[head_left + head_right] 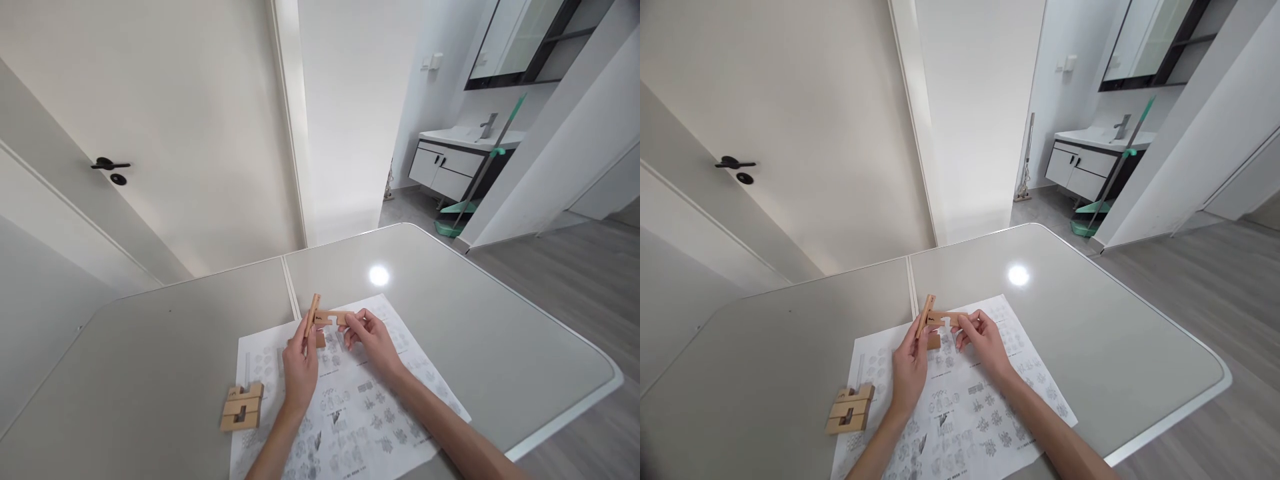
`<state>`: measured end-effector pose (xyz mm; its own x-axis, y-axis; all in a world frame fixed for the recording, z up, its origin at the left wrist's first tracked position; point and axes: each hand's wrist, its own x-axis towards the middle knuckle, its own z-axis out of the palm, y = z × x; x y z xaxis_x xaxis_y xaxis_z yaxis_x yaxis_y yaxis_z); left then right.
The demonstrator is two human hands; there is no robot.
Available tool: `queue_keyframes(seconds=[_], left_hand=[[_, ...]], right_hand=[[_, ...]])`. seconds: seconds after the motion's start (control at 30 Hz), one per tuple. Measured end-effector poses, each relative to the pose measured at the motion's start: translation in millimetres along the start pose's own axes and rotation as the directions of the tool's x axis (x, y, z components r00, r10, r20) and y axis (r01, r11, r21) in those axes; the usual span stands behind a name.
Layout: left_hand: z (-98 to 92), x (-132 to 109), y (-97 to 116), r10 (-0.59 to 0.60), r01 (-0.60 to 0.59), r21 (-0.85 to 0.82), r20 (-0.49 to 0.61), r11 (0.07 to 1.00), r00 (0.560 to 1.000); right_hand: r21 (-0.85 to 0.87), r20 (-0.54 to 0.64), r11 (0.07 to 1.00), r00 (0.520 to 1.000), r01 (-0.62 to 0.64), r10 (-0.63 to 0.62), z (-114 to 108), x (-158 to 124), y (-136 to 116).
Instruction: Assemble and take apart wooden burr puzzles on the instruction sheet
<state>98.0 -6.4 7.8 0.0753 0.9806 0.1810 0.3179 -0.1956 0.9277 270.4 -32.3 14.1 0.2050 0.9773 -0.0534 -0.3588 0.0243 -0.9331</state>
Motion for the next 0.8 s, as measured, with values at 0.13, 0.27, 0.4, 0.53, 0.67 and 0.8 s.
queue_keyframes(seconds=[0.13,0.27,0.4,0.53,0.67,0.8], left_hand=[[0.7,1,-7,0.098,-0.097,0.048,-0.003,0.994,0.995],[0.3,1,-12,0.155,-0.151,0.13,-0.021,0.98,0.988],[-1.6,1,-14,0.213,-0.208,0.182,-0.009,0.961,0.977],[-3.3,3,-15,0.273,-0.268,0.208,0.008,0.941,0.962],[-5.3,6,-15,0.311,-0.31,0.237,0.036,0.921,0.95],[-9.3,10,-15,0.28,-0.28,0.257,0.038,0.925,0.959]], right_hand=[[0.077,0.004,0.996,0.999,-0.054,0.054,-1,1,4],[0.105,0.017,0.99,0.996,-0.091,0.09,-1,2,5],[0.113,0.023,0.989,0.995,-0.096,0.094,-2,2,7],[0.115,0.03,0.989,0.995,-0.096,0.093,-3,3,10],[0.093,0.056,0.992,0.995,-0.088,0.083,-1,0,11],[0.13,0.127,0.985,0.987,-0.114,0.097,0,-2,8]])
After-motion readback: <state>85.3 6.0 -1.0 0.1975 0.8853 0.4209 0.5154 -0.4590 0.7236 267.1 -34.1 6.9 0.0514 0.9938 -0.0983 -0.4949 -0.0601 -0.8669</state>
